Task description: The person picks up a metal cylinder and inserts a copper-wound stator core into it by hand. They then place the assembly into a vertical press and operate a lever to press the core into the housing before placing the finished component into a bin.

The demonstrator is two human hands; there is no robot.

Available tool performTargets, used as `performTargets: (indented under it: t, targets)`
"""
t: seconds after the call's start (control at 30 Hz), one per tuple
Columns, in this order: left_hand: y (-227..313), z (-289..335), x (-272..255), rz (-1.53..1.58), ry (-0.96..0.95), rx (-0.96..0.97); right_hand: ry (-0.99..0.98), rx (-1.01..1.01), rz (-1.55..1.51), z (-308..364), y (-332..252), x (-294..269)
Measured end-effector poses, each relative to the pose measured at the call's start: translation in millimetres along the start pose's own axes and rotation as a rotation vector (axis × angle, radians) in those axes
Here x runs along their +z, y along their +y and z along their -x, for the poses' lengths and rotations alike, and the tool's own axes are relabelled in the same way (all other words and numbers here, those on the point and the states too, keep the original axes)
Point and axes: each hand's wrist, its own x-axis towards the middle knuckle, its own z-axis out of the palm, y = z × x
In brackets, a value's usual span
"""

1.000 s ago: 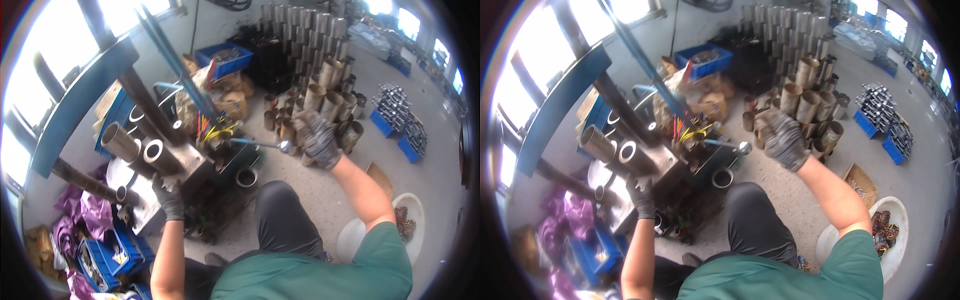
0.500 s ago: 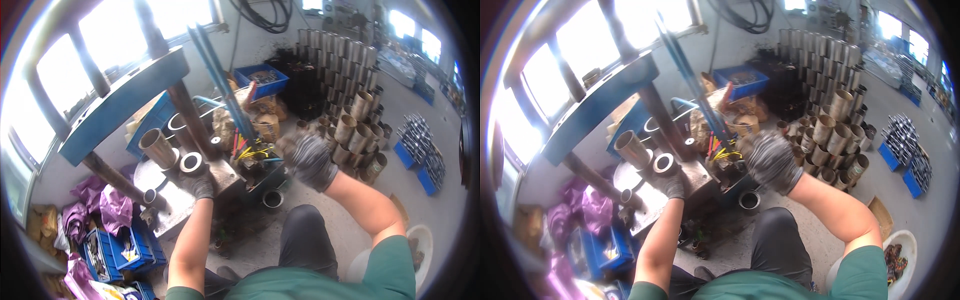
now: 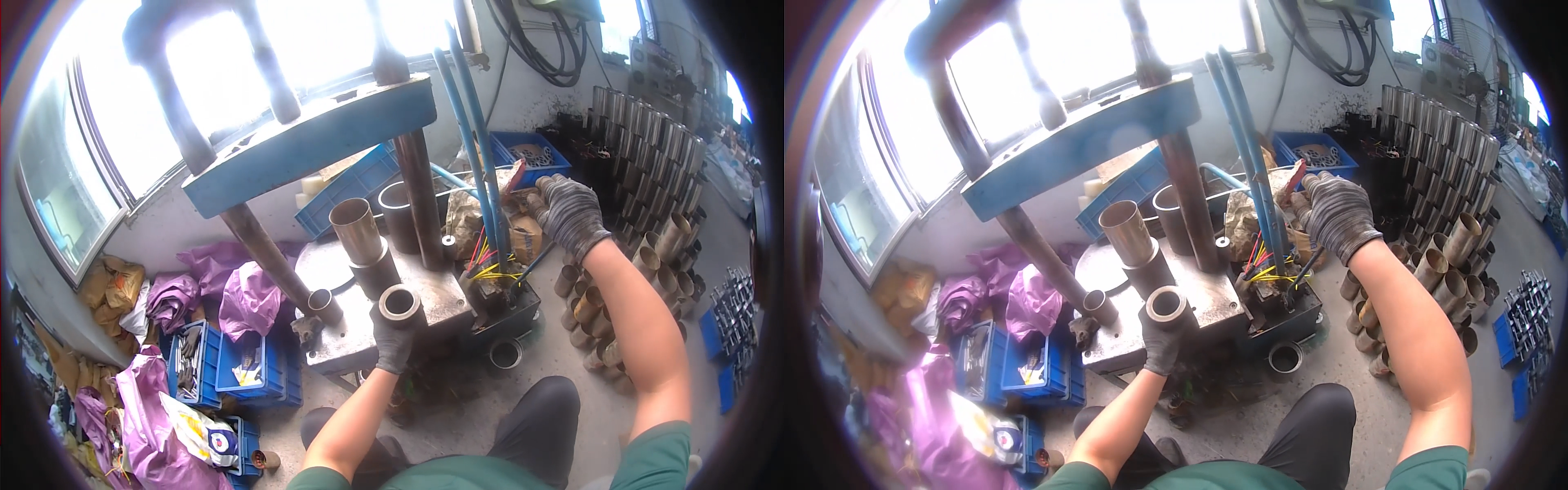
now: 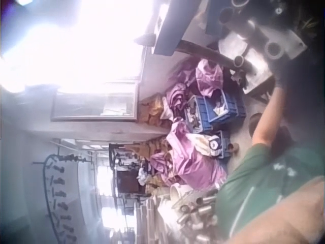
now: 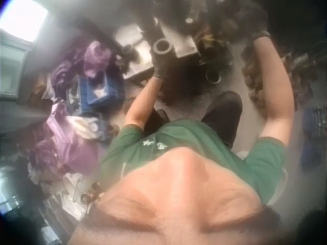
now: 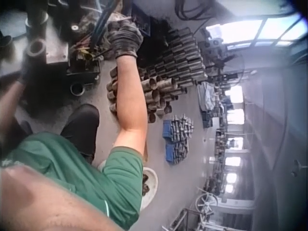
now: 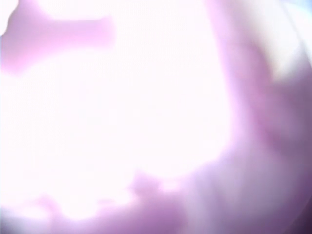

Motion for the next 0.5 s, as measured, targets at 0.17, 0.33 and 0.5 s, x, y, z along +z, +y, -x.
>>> performTargets:
  t: [0.17, 0.33, 0.5]
  targets:
    - [30.0, 28.0, -17.2, 0.956, 0.077, -0.332, -0.057, -0.01, 0.071, 1.2, 10.7, 6.3]
    - [37.4, -5.9, -57.7, 0.837, 0.29, 0.013, 0.004, -0.042, -0.026, 2.1, 3.9, 8.5]
    - [132.3, -97.9, -74.0, 0.436, 0.355, 0.53, 0.039, -0.041, -0.026, 12.1, 3.3, 5.0]
